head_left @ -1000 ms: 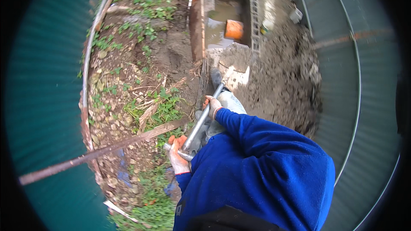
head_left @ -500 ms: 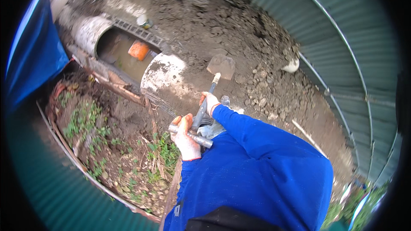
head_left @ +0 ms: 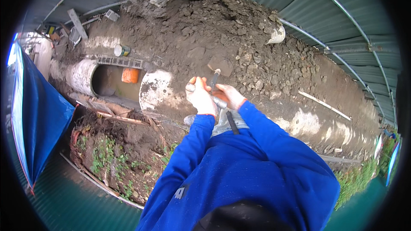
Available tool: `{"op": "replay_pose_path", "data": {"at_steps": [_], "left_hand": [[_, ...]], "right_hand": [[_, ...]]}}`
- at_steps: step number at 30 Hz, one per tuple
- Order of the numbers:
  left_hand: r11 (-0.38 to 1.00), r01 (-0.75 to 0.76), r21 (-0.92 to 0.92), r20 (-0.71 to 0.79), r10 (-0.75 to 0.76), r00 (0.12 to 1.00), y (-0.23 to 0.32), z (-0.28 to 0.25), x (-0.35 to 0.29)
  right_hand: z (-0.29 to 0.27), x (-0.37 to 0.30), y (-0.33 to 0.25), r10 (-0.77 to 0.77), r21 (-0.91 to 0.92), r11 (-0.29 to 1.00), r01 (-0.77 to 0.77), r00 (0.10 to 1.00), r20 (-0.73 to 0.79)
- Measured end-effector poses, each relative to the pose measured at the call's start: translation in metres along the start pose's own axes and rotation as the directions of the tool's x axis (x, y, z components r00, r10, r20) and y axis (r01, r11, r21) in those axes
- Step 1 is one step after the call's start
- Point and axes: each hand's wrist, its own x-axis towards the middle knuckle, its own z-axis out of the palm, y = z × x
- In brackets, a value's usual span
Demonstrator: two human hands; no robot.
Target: The person uses a shovel to dig and move soil from a pile into a narrow trench beside a concrete drainage channel. The person repeatedly scoops soil and deposits it into the trench, then briefly uses a bucket to scoop water from the channel.
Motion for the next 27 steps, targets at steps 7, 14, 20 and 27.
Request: {"op": "replay_pose_path", "data": {"at_steps": [7,14,20,27], "left_hand": [[0.997,0.029,0.069,0.199,-0.042,0.979,-0.054,0.046,0.005],[0.93,0.368,0.016,0.303,-0.355,0.884,-0.03,0.005,-0.016],[0.91,0.384,0.155,0.42,-0.413,0.808,-0.018,-0.037,0.017],[0.842,0.511,0.172,0.503,-0.521,0.689,-0.014,-0.025,0.055]], "right_hand": [[-0.002,-0.148,-0.089,-0.407,-0.874,-0.186,0.45,0.774,0.485],[0.073,-0.158,-0.047,-0.518,-0.967,-0.222,-0.123,0.855,0.01],[0.1,-0.133,-0.002,-0.607,-0.978,-0.056,-0.201,0.785,-0.127],[0.144,-0.094,-0.004,-0.683,-0.867,-0.296,-0.4,0.723,-0.1]]}}
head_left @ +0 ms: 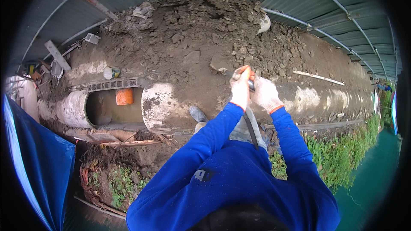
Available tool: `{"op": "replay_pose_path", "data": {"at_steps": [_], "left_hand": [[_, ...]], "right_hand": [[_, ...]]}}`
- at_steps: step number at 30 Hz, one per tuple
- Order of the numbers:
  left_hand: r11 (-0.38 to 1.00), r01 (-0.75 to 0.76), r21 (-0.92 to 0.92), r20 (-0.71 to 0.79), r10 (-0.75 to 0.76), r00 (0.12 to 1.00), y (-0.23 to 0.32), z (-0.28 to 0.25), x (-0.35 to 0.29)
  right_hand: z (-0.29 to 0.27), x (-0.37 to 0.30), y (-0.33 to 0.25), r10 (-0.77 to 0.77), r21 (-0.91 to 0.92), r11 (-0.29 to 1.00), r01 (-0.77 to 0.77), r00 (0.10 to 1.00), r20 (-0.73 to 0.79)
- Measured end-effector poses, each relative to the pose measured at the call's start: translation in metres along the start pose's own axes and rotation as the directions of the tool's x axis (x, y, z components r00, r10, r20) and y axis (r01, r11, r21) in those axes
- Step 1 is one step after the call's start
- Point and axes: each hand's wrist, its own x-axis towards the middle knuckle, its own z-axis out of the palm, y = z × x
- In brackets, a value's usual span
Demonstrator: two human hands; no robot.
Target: The person uses a shovel to dig and move soil from a pile into a narrow trench beside a concrete drainage channel. The person repeatedly scoops soil and deposits it into the trench, then briefly uses a bucket to scoop water from the channel.
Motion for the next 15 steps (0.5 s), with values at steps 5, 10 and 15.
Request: {"op": "replay_pose_path", "data": {"at_steps": [5,10,15], "left_hand": [[0.988,-0.064,0.141,0.094,0.051,0.994,0.007,0.031,0.018],[1.0,-0.02,0.011,0.098,0.019,0.995,0.004,0.062,0.048],[0.998,-0.065,0.015,0.123,0.063,0.99,0.02,0.079,0.074]], "right_hand": [[-0.023,0.032,0.006,0.174,0.101,0.979,-0.176,0.984,0.032],[-0.041,0.066,0.024,0.147,0.045,0.988,-0.148,0.989,0.025],[-0.048,0.099,0.026,0.154,0.076,0.985,-0.155,0.988,0.008]]}}
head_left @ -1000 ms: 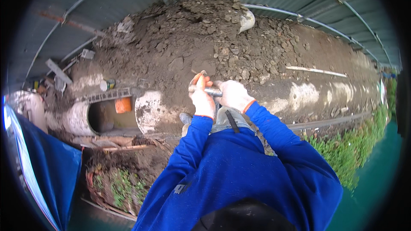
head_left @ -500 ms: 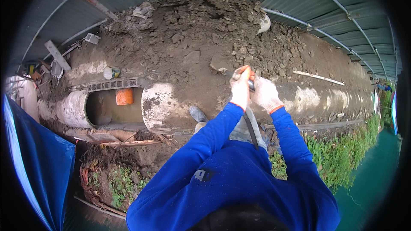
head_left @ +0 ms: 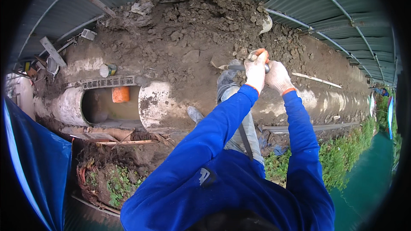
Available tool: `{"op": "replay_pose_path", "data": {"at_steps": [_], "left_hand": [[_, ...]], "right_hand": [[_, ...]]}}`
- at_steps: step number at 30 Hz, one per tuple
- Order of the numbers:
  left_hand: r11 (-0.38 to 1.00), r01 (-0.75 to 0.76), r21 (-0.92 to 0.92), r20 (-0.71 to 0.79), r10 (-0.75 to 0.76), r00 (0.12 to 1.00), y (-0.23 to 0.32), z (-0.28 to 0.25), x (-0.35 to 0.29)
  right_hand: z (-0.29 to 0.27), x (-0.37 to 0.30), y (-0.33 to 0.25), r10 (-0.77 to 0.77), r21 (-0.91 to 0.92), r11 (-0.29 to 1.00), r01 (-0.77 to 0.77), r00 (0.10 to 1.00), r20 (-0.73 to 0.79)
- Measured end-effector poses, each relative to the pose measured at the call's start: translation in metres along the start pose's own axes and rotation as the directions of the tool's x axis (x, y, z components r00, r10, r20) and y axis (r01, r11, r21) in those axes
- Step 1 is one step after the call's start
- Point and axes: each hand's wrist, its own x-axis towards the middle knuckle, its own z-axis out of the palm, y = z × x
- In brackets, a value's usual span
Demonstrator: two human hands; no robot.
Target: The person uses a shovel to dig and move soil from a pile into a narrow trench beside a concrete drainage channel. The person repeatedly scoops soil and deposits it into the trench, then briefly uses a bucket to scoop water from the channel.
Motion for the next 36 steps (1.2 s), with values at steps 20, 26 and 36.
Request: {"op": "replay_pose_path", "data": {"at_steps": [20,26,36], "left_hand": [[0.976,0.047,0.214,0.003,-0.049,0.999,-0.049,-0.1,0.084],[0.98,0.196,0.041,-0.242,-0.181,0.953,-0.012,-0.273,-0.021],[0.997,0.066,0.034,-0.33,-0.051,0.943,0.026,-0.162,0.133]], "right_hand": [[0.093,0.074,0.008,0.097,-0.003,0.995,-0.097,0.989,0.11],[0.201,-0.019,-0.086,-0.025,0.104,0.994,-0.03,0.871,0.491],[0.122,0.127,-0.084,-0.187,0.144,0.978,0.15,0.937,0.295]]}}
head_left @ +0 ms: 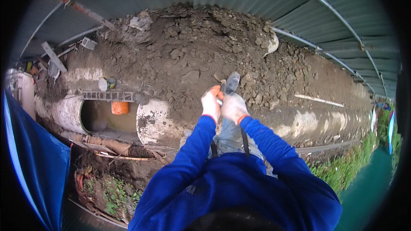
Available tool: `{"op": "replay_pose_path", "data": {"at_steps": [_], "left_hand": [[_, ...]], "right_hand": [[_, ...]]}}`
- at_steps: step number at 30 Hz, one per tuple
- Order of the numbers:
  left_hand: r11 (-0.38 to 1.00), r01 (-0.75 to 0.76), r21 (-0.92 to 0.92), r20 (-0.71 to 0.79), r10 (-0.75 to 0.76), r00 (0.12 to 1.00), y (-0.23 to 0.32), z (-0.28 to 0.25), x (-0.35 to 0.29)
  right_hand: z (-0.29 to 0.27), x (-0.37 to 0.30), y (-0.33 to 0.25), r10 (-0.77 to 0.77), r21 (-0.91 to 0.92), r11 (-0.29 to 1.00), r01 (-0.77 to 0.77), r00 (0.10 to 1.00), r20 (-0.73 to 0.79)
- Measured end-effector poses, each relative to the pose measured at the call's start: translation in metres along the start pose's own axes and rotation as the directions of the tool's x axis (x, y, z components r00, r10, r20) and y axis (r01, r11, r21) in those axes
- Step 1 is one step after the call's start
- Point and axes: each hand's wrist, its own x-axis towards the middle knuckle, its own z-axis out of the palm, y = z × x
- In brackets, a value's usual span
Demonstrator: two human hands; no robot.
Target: The person uses a shovel to dig and move soil from a pile into a narrow trench beside a concrete drainage channel. The person repeatedly scoops soil and deposits it into the trench, then briefly uses a bucket to scoop water from the channel.
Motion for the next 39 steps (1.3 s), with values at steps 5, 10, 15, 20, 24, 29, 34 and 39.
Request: {"op": "replay_pose_path", "data": {"at_steps": [5,10,15,20,24,29,34,39], "left_hand": [[0.999,0.047,-0.008,-0.088,-0.048,0.995,-0.003,-0.071,-0.022],[0.994,-0.071,0.085,-0.279,0.092,0.956,-0.052,-0.202,-0.058],[0.998,0.065,-0.011,-0.583,-0.06,0.81,-0.088,-0.28,-0.08],[0.738,0.426,0.523,-0.844,0.379,0.379,-0.143,-0.291,-0.074],[0.553,0.395,0.733,-0.679,0.619,0.394,-0.169,-0.358,-0.072],[0.679,0.447,0.582,-0.813,0.503,0.294,-0.207,-0.456,-0.045],[0.902,0.19,0.388,-0.911,0.344,0.225,-0.242,-0.489,-0.027],[0.778,0.319,0.541,-0.841,0.513,0.173,-0.272,-0.494,-0.034]], "right_hand": [[0.072,-0.022,-0.022,0.058,0.052,0.997,-0.06,0.998,0.038],[0.199,-0.059,-0.046,0.18,0.081,0.978,-0.194,0.971,0.159],[0.273,-0.069,-0.048,-0.009,-0.033,0.999,0.026,0.902,0.432],[0.274,0.016,0.064,-0.322,0.45,0.893,-0.027,0.661,0.678],[0.31,0.137,0.157,0.27,0.63,0.519,-0.577,0.81,0.52],[0.408,0.274,0.222,0.484,0.64,0.245,-0.728,0.664,0.57],[0.498,0.379,0.26,0.465,0.882,-0.215,-0.419,0.75,0.47],[0.508,0.399,0.29,0.283,0.855,-0.295,-0.426,0.816,0.504]]}}
